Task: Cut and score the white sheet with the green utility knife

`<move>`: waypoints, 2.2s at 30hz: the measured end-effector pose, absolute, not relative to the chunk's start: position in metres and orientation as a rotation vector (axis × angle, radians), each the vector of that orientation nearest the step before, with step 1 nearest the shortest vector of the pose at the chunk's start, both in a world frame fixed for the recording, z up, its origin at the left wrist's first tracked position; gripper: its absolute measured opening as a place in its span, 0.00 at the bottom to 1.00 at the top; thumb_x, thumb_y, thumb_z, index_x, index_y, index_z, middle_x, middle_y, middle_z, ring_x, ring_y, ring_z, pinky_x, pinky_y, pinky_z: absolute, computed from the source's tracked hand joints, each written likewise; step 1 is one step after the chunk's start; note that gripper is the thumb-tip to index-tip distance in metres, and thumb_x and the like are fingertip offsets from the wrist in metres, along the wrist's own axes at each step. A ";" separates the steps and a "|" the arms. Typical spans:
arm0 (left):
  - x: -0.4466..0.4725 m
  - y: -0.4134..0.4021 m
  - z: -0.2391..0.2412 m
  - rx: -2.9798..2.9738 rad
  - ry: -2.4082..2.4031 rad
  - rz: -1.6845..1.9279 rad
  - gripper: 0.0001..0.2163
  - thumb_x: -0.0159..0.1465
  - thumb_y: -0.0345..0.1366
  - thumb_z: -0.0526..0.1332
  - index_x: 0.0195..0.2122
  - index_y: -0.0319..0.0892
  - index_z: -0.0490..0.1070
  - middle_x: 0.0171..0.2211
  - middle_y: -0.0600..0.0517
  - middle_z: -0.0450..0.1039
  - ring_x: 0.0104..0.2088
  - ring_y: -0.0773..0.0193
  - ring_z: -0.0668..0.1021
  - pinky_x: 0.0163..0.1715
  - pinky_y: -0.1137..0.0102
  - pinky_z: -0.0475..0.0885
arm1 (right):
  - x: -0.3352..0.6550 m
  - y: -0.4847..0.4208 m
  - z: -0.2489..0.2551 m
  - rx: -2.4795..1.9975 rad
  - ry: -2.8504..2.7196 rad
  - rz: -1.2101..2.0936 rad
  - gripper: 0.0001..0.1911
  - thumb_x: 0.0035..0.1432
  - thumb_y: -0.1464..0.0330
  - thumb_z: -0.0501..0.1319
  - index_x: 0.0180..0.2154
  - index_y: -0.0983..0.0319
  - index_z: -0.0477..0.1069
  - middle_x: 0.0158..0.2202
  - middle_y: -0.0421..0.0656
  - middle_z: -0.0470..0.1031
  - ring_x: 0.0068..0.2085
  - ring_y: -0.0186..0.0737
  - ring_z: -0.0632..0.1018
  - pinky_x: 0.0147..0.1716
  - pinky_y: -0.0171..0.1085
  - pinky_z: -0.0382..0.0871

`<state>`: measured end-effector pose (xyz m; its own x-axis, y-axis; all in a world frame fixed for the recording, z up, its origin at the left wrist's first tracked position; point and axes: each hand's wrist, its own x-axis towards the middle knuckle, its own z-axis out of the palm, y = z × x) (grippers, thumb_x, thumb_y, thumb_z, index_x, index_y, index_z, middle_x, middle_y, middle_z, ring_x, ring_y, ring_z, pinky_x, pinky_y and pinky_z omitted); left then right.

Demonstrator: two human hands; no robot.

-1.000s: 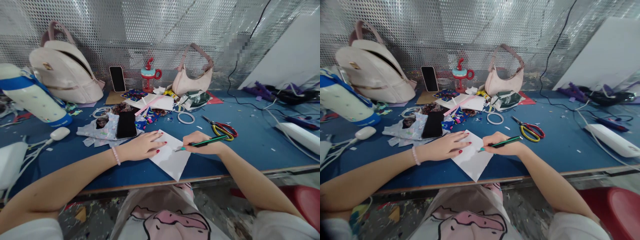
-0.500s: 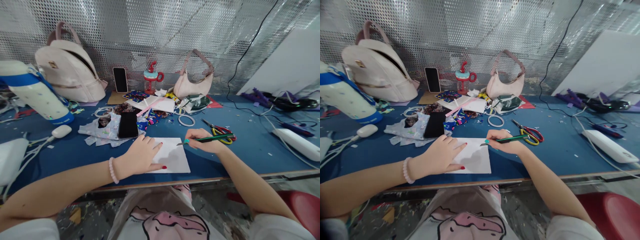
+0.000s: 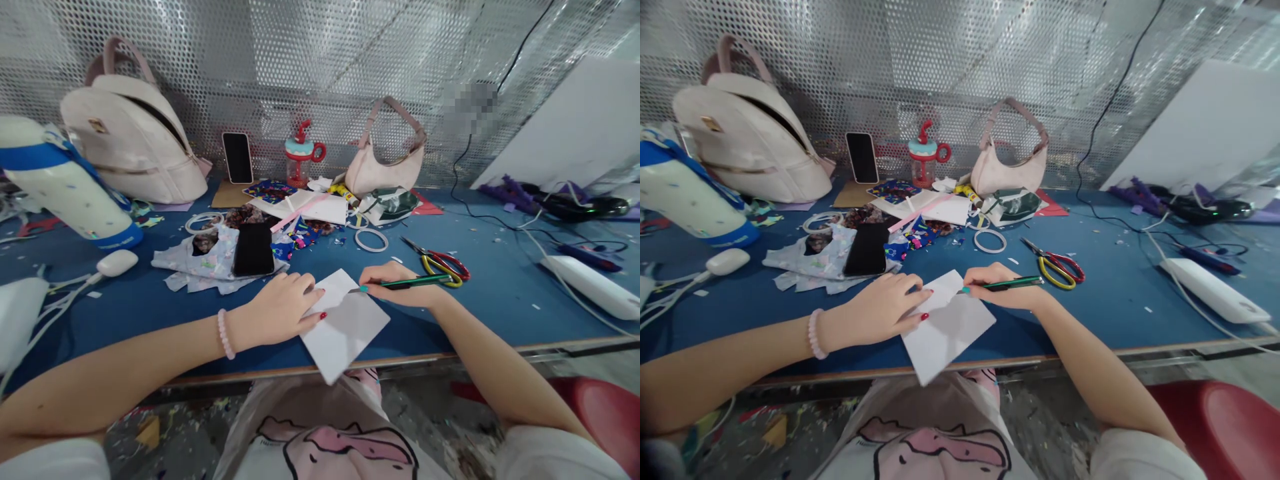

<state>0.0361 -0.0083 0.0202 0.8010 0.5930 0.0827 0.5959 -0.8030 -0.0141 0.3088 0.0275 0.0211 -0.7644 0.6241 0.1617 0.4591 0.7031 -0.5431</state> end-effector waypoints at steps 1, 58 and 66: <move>0.036 -0.009 0.021 -3.028 -0.903 -0.128 0.16 0.68 0.40 0.54 0.54 0.40 0.67 0.44 0.45 0.69 0.39 0.57 0.75 0.37 0.65 0.70 | 0.308 0.028 0.021 -0.851 -2.590 0.686 0.10 0.63 0.66 0.52 0.32 0.63 0.67 0.25 0.37 0.66 0.25 0.30 0.66 0.25 0.30 0.56; 0.034 0.004 -0.004 -2.868 -0.320 -0.417 0.27 0.65 0.54 0.56 0.50 0.31 0.71 0.49 0.37 0.74 0.50 0.49 0.77 0.45 0.62 0.75 | 0.295 0.021 0.017 -0.710 -2.610 0.636 0.11 0.64 0.70 0.50 0.27 0.62 0.60 0.22 0.35 0.60 0.22 0.27 0.63 0.24 0.29 0.54; 0.033 0.004 -0.004 -2.887 -0.357 -0.384 0.27 0.65 0.54 0.55 0.50 0.33 0.71 0.50 0.37 0.74 0.51 0.51 0.76 0.46 0.64 0.74 | 0.298 0.021 0.018 -0.730 -2.638 0.658 0.11 0.64 0.69 0.50 0.28 0.62 0.60 0.22 0.35 0.61 0.23 0.28 0.63 0.24 0.30 0.53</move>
